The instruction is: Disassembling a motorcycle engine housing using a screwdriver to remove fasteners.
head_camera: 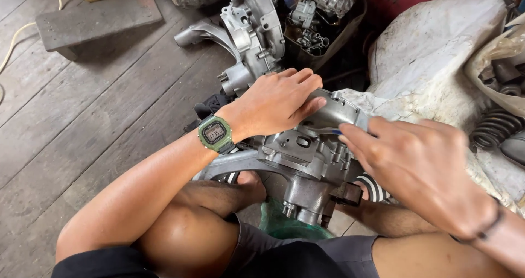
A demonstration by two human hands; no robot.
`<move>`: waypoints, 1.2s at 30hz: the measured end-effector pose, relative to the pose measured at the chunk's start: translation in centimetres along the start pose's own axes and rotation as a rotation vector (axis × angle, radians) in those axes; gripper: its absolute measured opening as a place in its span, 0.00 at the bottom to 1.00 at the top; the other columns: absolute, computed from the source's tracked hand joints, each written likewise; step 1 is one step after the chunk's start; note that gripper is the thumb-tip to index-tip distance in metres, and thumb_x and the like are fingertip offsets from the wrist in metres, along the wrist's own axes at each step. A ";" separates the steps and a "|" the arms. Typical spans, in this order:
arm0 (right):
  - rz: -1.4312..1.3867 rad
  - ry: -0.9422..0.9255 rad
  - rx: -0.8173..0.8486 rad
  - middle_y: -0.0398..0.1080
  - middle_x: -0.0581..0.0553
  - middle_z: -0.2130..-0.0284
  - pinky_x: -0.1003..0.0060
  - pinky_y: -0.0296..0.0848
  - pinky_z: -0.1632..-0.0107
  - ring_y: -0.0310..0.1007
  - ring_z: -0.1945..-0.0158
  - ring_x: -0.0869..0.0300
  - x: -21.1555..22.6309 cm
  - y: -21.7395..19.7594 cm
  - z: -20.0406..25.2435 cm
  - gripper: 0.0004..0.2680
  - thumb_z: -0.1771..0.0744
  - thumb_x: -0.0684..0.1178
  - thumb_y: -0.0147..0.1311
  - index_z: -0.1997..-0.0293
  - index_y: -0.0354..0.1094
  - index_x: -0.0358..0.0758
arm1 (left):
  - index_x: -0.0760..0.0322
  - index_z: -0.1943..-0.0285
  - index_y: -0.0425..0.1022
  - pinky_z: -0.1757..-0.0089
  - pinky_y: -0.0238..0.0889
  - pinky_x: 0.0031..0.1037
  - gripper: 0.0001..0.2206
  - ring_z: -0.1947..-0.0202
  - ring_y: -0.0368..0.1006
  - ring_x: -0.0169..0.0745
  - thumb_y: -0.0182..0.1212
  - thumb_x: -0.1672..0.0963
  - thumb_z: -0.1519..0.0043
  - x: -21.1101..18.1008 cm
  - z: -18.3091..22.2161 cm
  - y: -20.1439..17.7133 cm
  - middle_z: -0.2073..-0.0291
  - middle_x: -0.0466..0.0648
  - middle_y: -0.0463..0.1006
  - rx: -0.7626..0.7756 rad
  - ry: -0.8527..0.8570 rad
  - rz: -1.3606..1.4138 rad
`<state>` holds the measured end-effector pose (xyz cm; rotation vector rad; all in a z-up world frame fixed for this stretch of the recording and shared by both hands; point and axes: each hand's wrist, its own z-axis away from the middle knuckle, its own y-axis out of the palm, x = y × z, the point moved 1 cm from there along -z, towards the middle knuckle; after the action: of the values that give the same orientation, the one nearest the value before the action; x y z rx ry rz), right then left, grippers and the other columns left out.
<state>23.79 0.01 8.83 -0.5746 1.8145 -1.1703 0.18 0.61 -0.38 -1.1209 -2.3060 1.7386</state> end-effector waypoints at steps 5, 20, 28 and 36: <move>-0.071 -0.029 0.028 0.67 0.60 0.81 0.72 0.54 0.84 0.56 0.90 0.68 0.0 -0.3 0.1 0.04 0.30 0.53 0.57 0.53 0.78 0.55 | 0.63 0.51 0.65 0.65 0.68 0.42 0.12 0.61 0.74 0.54 0.54 0.51 0.30 0.0 0.1 -0.2 0.60 0.50 0.72 0.024 -0.029 0.005; -0.306 0.129 0.559 0.69 0.47 0.85 0.65 0.61 0.88 0.61 0.91 0.61 2.4 6.5 3.7 0.09 0.29 0.52 0.46 0.58 0.64 0.35 | 0.67 0.54 0.66 0.68 0.69 0.38 0.11 0.69 0.76 0.53 0.51 0.53 0.29 -0.2 -0.8 -0.5 0.64 0.51 0.75 0.104 -0.040 -0.015; -0.316 0.139 0.608 0.74 0.49 0.76 0.52 0.76 0.74 0.80 0.75 0.51 5.1 9.6 5.5 0.09 0.34 0.43 0.44 0.51 0.66 0.43 | 0.62 0.48 0.67 0.59 0.72 0.48 0.18 0.56 0.76 0.60 0.37 0.48 0.26 0.3 -0.6 -0.2 0.61 0.52 0.70 0.294 -0.147 -0.038; -0.411 0.117 0.759 0.75 0.44 0.75 0.49 0.77 0.71 0.82 0.71 0.46 2.0 6.5 5.0 0.13 0.35 0.41 0.41 0.45 0.65 0.38 | 0.62 0.47 0.67 0.59 0.72 0.49 0.18 0.57 0.75 0.60 0.38 0.47 0.26 0.5 -0.4 0.0 0.62 0.53 0.70 0.290 -0.137 -0.061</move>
<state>27.50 -1.02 1.38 -0.4338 1.2123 -2.0637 0.01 1.24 -0.37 -0.8966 -2.0402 2.0992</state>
